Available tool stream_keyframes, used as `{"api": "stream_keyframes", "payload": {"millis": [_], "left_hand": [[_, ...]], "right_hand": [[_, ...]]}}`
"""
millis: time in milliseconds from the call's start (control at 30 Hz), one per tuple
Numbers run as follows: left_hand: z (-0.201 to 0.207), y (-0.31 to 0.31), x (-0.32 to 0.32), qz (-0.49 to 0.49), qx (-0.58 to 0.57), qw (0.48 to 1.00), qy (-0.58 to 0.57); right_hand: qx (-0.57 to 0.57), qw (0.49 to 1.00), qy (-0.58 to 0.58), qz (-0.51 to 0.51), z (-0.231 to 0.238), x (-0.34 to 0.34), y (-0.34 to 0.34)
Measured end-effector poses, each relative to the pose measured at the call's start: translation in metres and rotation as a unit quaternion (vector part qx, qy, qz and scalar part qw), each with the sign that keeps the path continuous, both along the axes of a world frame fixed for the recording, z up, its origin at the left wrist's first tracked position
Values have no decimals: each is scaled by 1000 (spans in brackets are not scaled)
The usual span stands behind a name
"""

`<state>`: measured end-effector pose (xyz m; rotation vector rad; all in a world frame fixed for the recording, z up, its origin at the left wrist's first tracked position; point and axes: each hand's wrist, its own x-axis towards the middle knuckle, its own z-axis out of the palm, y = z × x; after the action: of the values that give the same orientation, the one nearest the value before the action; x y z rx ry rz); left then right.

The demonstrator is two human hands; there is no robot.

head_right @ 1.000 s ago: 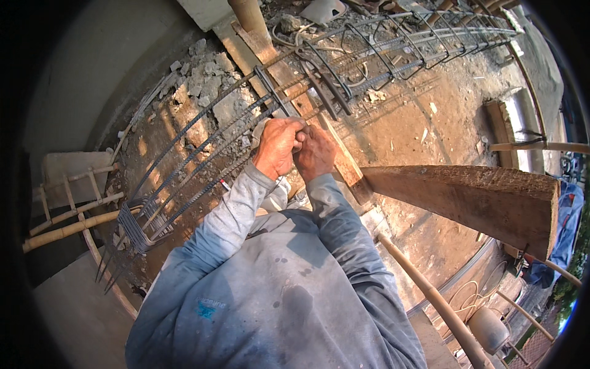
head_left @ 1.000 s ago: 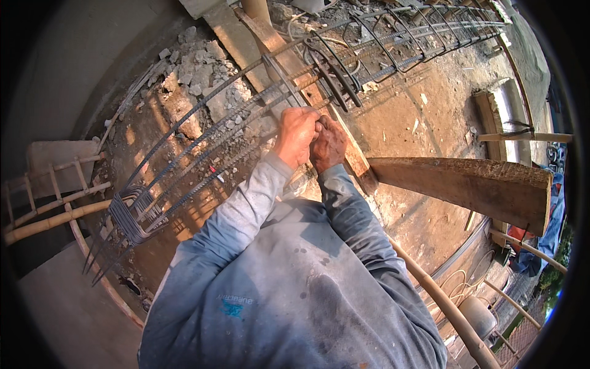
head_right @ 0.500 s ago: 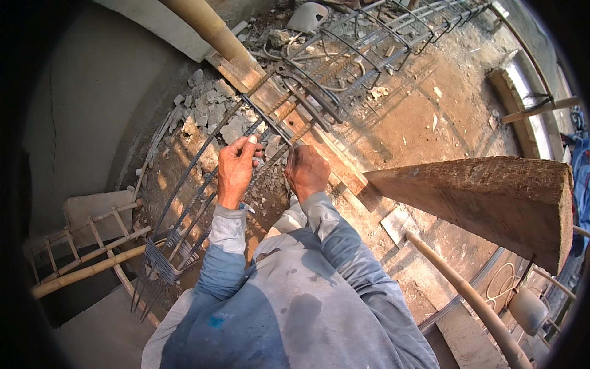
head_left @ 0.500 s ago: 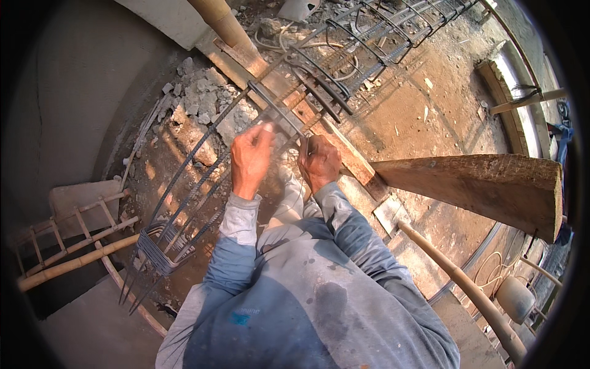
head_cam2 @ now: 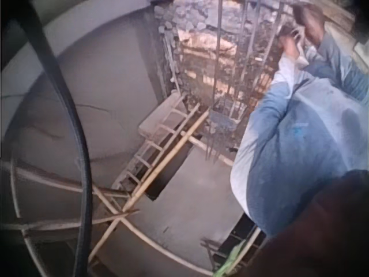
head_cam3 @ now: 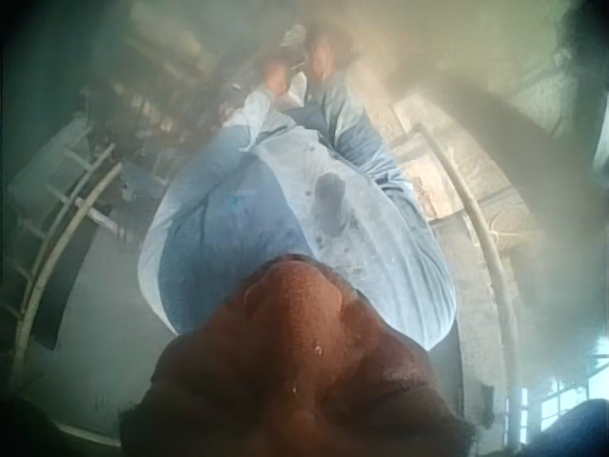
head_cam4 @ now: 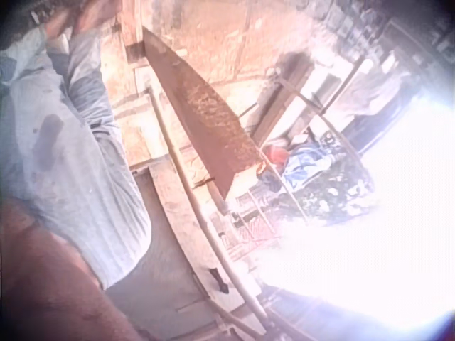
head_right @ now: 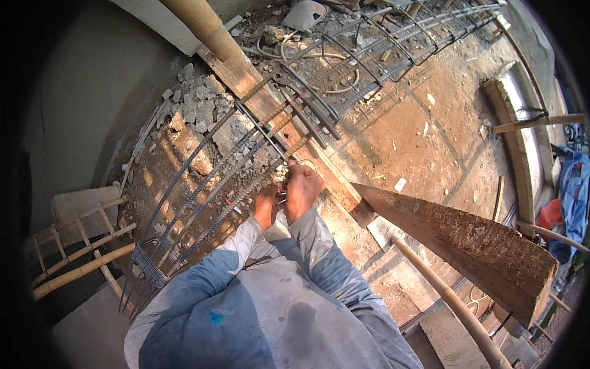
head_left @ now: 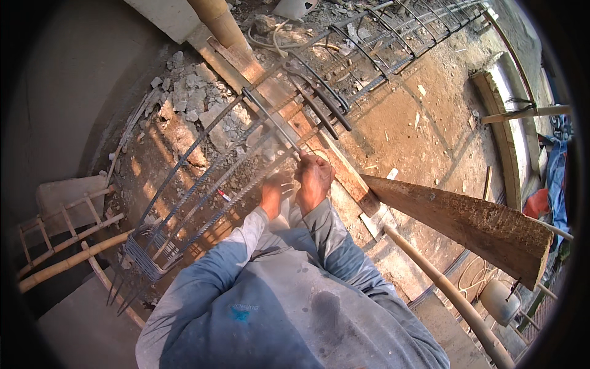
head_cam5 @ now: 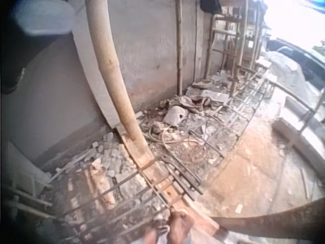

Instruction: The person assembles a rebar cage by positioning a preformed rebar cage on a wooden support, then using pliers to twist wire ties around the intersections of the longitudinal and transverse bars. The person repeatedly picks up wire ties, wraps them around the bars, and twists them tight to secure the cage structure.

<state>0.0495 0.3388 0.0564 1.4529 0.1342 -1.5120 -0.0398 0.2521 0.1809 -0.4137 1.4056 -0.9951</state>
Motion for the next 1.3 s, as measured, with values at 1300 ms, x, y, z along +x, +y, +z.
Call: {"api": "stream_keyframes", "payload": {"millis": [1300], "left_hand": [[-130, -84, -31, 102, 54, 990, 80]], "right_hand": [[-426, 682, 533, 264, 2, -25, -12]]}}
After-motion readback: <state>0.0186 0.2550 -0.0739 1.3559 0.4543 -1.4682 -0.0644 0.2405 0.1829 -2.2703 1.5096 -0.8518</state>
